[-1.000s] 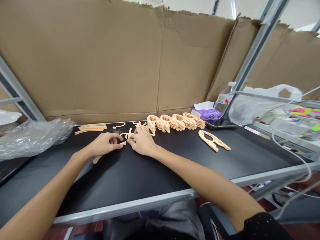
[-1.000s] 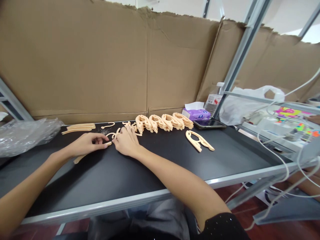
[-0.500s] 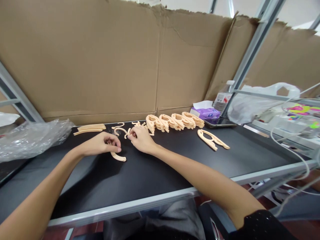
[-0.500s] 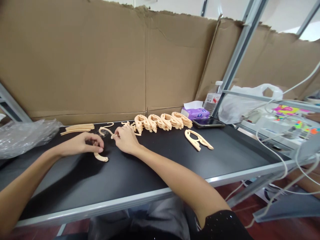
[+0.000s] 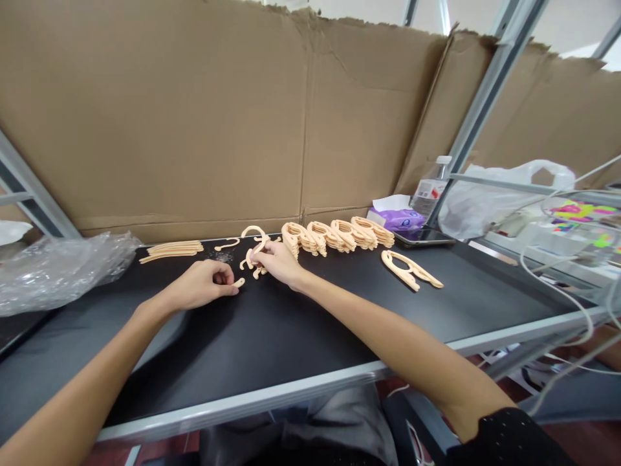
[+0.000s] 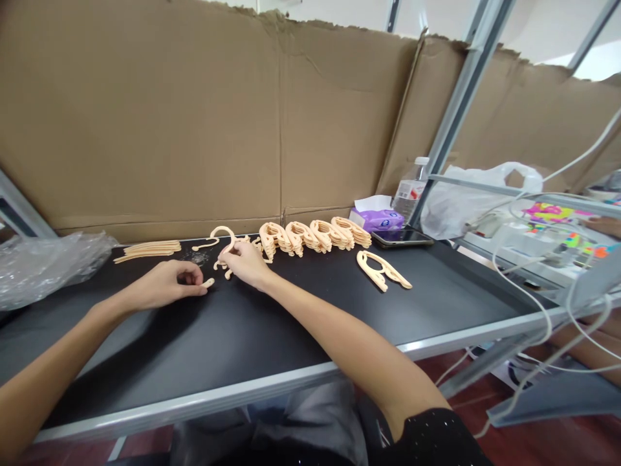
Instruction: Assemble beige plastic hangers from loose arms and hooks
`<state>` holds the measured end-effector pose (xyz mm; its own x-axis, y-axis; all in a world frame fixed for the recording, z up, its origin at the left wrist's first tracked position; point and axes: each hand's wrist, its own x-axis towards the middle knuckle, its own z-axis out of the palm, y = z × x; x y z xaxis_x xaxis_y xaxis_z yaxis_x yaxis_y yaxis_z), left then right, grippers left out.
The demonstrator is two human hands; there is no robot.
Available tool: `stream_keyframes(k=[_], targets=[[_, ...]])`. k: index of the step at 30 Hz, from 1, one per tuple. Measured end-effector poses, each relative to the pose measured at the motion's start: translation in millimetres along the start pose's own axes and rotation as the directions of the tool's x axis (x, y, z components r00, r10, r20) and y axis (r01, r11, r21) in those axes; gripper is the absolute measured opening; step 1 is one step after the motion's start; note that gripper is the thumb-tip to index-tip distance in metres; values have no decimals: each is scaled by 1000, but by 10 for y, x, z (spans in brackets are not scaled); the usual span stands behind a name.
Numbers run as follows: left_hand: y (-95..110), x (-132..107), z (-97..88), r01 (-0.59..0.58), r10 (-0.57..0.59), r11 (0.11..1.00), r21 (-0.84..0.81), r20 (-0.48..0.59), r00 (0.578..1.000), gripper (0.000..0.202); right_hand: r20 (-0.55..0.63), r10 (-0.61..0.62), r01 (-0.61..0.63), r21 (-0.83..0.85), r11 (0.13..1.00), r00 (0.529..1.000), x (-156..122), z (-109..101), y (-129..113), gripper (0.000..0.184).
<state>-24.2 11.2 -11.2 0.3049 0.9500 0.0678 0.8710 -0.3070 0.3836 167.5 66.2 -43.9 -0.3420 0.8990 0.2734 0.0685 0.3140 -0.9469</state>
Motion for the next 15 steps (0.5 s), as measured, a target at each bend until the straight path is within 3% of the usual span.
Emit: stream_keyframes(k=[4,8,15], targets=[[32,-8,22,0,-1,999,-34,-9,1000,24,100,1,6,-66,998,995,-19,-67,-58,16],[93,-25,16,-11,9,999,-39,-45,999,21,232,55,-60,15,998,971,-68,-133,-154,6],[124,-42,17,-54,54,999,-6,2,999,26,341,120,-150,64,987,932,-94,-186,-219,11]])
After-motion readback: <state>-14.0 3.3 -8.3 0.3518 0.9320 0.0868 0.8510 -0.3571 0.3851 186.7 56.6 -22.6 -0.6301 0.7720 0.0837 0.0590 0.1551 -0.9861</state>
